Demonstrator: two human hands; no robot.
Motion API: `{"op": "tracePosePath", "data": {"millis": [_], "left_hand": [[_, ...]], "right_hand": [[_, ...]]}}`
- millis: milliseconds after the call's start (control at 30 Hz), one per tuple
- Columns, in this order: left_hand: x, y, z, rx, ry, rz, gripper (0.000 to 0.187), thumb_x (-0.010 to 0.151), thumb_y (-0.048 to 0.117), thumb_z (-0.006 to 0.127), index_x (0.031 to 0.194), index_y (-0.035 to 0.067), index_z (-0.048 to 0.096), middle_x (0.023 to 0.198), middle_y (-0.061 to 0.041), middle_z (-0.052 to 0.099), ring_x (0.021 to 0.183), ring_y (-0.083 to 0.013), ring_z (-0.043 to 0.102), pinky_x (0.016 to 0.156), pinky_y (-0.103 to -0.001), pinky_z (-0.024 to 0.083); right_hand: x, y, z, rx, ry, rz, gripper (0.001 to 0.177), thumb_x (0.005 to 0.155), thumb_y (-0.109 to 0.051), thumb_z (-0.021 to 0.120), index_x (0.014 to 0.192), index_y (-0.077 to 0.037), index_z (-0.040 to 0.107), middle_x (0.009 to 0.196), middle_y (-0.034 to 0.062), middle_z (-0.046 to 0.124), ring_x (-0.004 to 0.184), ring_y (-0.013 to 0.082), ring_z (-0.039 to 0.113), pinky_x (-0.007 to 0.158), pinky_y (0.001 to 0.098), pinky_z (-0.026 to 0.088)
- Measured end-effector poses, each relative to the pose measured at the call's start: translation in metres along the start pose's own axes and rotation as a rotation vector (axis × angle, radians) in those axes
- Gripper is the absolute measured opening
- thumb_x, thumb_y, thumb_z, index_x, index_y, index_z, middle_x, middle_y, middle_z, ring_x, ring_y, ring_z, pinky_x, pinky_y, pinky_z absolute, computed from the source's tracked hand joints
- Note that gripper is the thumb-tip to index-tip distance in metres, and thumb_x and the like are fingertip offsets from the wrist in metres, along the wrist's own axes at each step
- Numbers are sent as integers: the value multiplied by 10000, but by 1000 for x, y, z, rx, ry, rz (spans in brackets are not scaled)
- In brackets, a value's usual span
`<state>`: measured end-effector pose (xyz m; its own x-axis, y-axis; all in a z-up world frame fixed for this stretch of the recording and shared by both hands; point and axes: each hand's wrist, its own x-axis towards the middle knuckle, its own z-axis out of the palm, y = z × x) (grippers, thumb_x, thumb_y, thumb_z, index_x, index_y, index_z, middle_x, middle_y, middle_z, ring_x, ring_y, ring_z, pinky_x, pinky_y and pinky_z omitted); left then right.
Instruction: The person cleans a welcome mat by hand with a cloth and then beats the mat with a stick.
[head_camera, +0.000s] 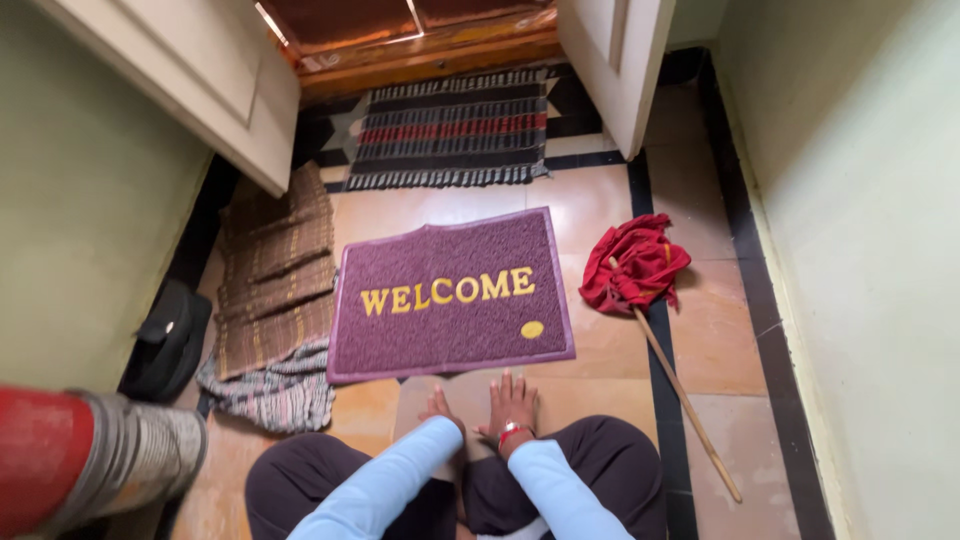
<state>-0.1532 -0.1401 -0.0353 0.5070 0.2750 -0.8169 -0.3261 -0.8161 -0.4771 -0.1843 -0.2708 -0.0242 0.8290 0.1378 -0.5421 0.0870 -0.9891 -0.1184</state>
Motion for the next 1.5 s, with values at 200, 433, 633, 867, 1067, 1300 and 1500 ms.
{"op": "tracePosePath", "data": {"millis": [200, 433, 633, 867, 1067, 1300, 1500], "left_hand": [[-8, 32, -9, -54, 92, -253, 854, 1046, 516, 491, 1652, 39, 122, 1705, -257, -199, 1586, -472, 0, 1217, -621, 164], [-5, 48, -14, 125, 41, -269, 980, 960, 632, 542, 1641, 56, 136, 1705, -281, -56, 1583, -478, 53, 1254, -623, 66], [-9, -17, -24, 195, 92, 428, 955, 849, 715, 559, 1491, 14, 460, 1585, -260, 406, 1524, -429, 312, 1281, -510, 159], [-23, -98, -51, -690, 692, 625, 847, 837, 583, 716, 1428, 10, 515, 1475, -229, 516, 1364, -383, 506, 1108, -455, 429], [-46, -134, -65, -824, 756, 569, 740, 875, 542, 691, 1425, 73, 533, 1426, -166, 578, 1304, -362, 564, 1062, -478, 474], [-36, -129, -65, -764, 694, 527, 663, 871, 529, 722, 1361, 110, 566, 1345, -109, 597, 1254, -343, 580, 970, -528, 521], [23, -107, -39, -550, 904, 404, 398, 921, 184, 637, 1316, 198, 592, 1293, -124, 570, 1152, -345, 600, 900, -536, 529]], "right_hand": [[10, 5, 11, 69, 8, -12, 801, 995, -566, 547, 1649, -228, 232, 1733, 116, 82, 1551, 402, 166, 1136, 687, 256], [5, 6, 10, 161, 40, 14, 731, 1009, -476, 522, 1635, -223, 242, 1735, 91, 68, 1565, 382, 152, 1104, 659, 299], [-14, 10, -21, 423, 298, 83, 509, 981, -497, 542, 1360, -160, 584, 1581, 70, 448, 1437, 305, 414, 1058, 616, 367], [-3, 17, -24, 670, 613, 210, 321, 920, -373, 647, 1125, -137, 721, 1121, 101, 724, 1079, 324, 668, 932, 501, 495], [51, 61, -34, 681, 905, 279, 151, 887, -245, 739, 964, -115, 735, 1056, 126, 710, 1011, 346, 670, 880, 467, 540], [107, 136, -113, 342, 1144, 466, 462, 770, -226, 757, 1200, -85, 662, 1202, 193, 666, 1106, 418, 623, 964, 505, 494], [102, 152, -104, 378, 745, 565, 418, 880, -144, 623, 1283, -200, 720, 1244, 182, 665, 1174, 411, 617, 1016, 506, 490]]}}
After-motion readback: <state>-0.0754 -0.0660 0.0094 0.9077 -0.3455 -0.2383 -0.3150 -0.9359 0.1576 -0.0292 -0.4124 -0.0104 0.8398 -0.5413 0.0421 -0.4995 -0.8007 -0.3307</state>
